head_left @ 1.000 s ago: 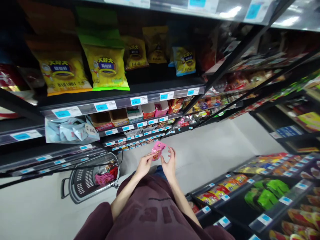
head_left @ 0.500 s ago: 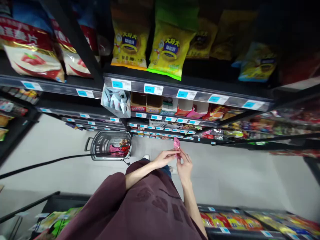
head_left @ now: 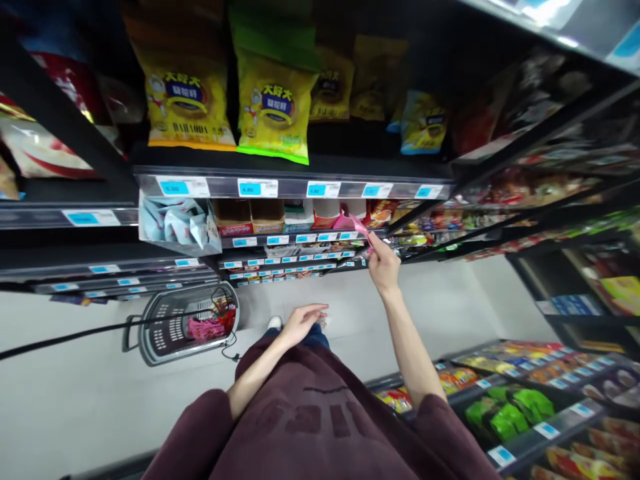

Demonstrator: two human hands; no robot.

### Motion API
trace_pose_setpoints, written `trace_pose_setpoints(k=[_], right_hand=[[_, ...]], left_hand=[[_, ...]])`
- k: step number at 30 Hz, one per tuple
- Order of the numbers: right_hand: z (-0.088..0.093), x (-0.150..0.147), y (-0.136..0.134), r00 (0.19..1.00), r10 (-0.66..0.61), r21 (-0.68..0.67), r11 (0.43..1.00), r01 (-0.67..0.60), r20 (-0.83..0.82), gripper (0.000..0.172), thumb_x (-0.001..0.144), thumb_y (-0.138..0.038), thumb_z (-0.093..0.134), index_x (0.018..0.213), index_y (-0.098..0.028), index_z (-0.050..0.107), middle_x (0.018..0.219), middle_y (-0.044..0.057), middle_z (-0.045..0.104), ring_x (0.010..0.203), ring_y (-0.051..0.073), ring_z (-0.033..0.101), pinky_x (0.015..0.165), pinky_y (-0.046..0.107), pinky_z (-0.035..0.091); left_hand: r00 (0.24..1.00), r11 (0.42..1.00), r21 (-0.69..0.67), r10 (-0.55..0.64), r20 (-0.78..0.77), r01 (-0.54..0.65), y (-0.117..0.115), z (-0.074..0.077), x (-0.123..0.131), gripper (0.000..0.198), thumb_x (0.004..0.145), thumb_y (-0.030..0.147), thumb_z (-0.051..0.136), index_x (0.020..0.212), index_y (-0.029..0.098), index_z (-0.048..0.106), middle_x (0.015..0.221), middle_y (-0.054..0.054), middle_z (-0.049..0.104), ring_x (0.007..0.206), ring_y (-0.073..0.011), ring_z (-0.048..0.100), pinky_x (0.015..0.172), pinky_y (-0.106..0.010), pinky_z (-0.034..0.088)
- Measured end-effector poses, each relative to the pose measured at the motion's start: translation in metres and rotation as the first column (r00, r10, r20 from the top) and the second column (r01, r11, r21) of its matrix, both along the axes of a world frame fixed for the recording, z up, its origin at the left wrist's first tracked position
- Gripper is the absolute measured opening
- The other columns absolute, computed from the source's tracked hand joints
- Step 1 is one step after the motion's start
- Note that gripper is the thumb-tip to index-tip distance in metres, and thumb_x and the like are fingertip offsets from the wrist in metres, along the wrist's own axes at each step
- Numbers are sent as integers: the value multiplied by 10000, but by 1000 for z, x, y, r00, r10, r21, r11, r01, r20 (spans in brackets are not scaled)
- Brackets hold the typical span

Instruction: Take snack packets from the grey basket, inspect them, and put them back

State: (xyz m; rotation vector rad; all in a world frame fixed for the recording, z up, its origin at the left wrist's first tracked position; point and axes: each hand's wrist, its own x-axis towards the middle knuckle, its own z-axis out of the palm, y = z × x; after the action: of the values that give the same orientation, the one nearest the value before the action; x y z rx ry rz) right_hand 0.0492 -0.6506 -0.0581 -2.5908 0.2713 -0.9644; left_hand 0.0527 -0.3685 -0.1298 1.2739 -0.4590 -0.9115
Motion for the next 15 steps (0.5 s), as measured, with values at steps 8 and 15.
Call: trace_pose_setpoints(k=[8, 15], right_hand=[[28, 93, -59, 966, -68, -148, 988, 32, -248, 445, 825, -33, 381, 1167, -74, 663, 1176, 156, 664, 1131, 254, 607, 1009, 360, 444], [41, 170, -73, 777, -108, -196, 980, -20, -621, 286, 869, -104, 452, 1010, -34, 691, 1034, 230, 681, 966, 298, 633, 918, 375, 452]], left_hand=[[991, 983, 161, 67, 117, -86, 36, -15, -8, 387, 924, 418, 478, 1128, 169, 692, 1057, -90, 725, 999, -226, 675, 939, -368, 506], [955, 931, 243, 233, 183, -274, 49, -30, -15, 387, 924, 409, 460, 1103, 164, 699, 1111, -90, 710, 1021, -234, 667, 958, -377, 491]])
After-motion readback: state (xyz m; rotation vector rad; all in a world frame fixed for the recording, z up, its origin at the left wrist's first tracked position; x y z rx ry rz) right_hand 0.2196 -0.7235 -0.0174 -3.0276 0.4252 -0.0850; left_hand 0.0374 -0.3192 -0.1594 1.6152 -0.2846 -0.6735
